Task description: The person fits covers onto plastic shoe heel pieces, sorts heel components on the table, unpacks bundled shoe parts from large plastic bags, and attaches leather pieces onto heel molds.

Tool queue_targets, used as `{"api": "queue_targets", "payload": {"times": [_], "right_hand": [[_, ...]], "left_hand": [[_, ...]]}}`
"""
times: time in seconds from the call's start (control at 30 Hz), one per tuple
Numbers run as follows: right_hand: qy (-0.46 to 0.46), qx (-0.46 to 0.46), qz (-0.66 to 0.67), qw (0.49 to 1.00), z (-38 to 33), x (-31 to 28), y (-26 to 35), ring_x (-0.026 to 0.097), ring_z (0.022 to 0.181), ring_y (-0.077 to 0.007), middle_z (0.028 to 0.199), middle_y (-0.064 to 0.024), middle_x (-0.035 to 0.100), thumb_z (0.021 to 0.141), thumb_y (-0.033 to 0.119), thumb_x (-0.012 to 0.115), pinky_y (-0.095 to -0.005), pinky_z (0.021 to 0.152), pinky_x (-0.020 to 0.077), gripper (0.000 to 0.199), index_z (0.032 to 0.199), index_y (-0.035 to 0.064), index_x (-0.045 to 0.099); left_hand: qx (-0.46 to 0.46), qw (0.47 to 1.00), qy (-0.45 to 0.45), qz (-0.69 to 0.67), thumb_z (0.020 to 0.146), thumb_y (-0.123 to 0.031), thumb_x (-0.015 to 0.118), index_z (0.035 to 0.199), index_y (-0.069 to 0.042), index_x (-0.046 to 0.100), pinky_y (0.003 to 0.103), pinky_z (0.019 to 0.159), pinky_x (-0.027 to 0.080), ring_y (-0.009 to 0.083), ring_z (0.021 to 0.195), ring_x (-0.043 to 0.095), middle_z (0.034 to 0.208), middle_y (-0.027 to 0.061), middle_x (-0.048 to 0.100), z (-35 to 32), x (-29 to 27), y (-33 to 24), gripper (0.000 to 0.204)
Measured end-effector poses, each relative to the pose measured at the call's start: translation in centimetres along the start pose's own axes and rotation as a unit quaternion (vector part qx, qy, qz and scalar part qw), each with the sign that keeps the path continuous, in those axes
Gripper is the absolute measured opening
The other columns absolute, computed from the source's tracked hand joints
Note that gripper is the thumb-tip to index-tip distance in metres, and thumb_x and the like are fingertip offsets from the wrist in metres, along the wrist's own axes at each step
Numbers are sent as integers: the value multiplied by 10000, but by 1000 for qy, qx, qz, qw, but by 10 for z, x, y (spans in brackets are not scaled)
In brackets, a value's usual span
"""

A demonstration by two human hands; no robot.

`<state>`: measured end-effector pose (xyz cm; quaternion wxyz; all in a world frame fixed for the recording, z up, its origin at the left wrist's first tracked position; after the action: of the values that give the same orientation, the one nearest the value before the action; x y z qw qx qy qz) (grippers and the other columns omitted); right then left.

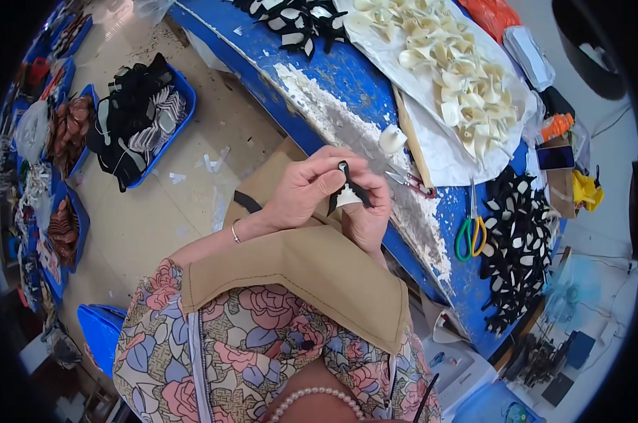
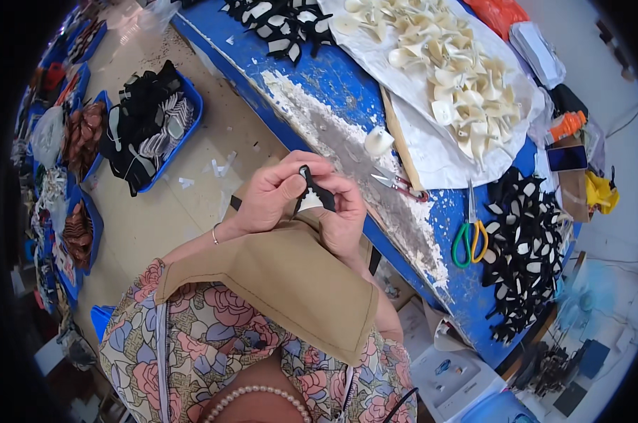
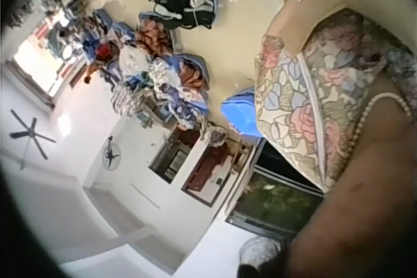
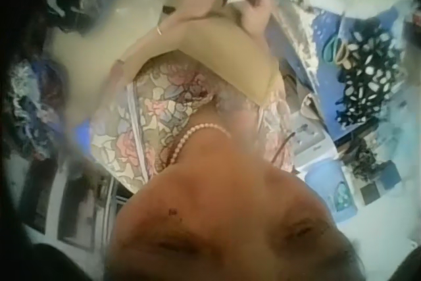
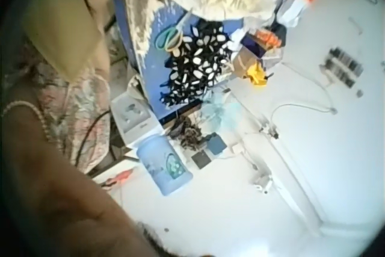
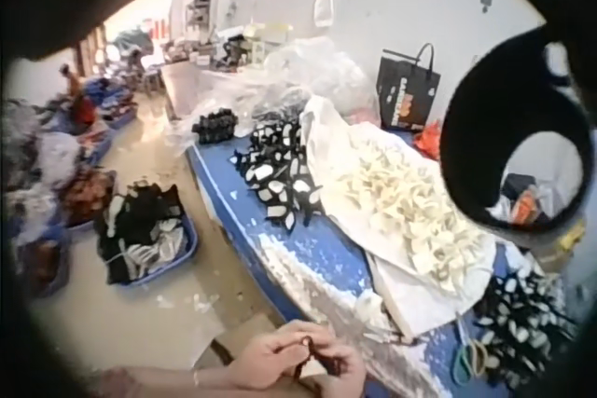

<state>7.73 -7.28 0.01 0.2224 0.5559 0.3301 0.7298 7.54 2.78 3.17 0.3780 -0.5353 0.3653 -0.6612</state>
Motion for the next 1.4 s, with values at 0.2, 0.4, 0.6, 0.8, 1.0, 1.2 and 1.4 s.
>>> {"api": "queue_targets", "payload": {"times": [0.2,0.4,0.6,0.8,1.0,1.2,1.4], "right_hand": [[-7,5,-10,1000,-11,-3,-11,584,948,-149,1039,-94,594,715,-56,696,-276,822,482,341,1010,14,539],[14,-29,-39,999,-12,2,2,570,908,-128,979,-74,569,753,-21,706,-254,783,473,285,990,8,550],[54,-38,-39,997,-10,11,4,571,879,-136,978,-85,571,766,-16,698,-253,749,472,253,978,1,560],[52,-29,-49,997,-11,11,7,585,918,-165,995,-102,580,759,2,708,-277,775,486,260,976,2,565],[86,-16,-9,996,-10,20,8,628,891,-212,983,-127,603,778,-66,653,-316,782,518,224,978,2,577],[39,11,-47,998,-14,12,2,638,892,-219,985,-140,621,777,-52,664,-320,786,529,189,953,-14,606],[43,38,-61,996,-10,14,0,632,885,-201,988,-135,622,771,-50,672,-299,770,522,170,929,-12,620]], "left_hand": [[54,996,-2,69,931,-214,519,941,30,588,348,923,398,218,1077,502,1034,111,559,-7,0,-6,254],[47,986,47,155,911,-159,543,945,20,612,348,893,426,225,1045,535,1013,123,589,-5,7,-26,194],[7,995,51,86,895,-159,573,1002,26,629,338,879,445,231,1000,580,1016,148,618,-8,1,-12,221],[41,989,55,129,907,-234,561,1071,56,605,325,873,470,229,1035,583,1104,184,610,-10,5,-29,337],[-64,995,50,-52,917,-253,538,1080,72,597,376,939,428,271,1124,527,1117,198,607,-11,7,-9,368],[-122,972,113,-165,919,-196,533,1034,33,632,354,980,382,238,1202,467,1203,174,562,-13,6,5,275],[-96,987,78,-99,907,-308,533,989,30,633,434,994,375,333,1218,445,1080,195,624,-14,11,-7,362]]}}
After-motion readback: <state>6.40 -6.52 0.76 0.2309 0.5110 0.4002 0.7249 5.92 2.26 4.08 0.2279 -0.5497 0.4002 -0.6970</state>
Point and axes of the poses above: each hand's wrist, its own z-axis towards the middle knuckle, its own x-axis out of the palm, y = z × x, the point moved 10 cm from there along z, towards the middle knuckle
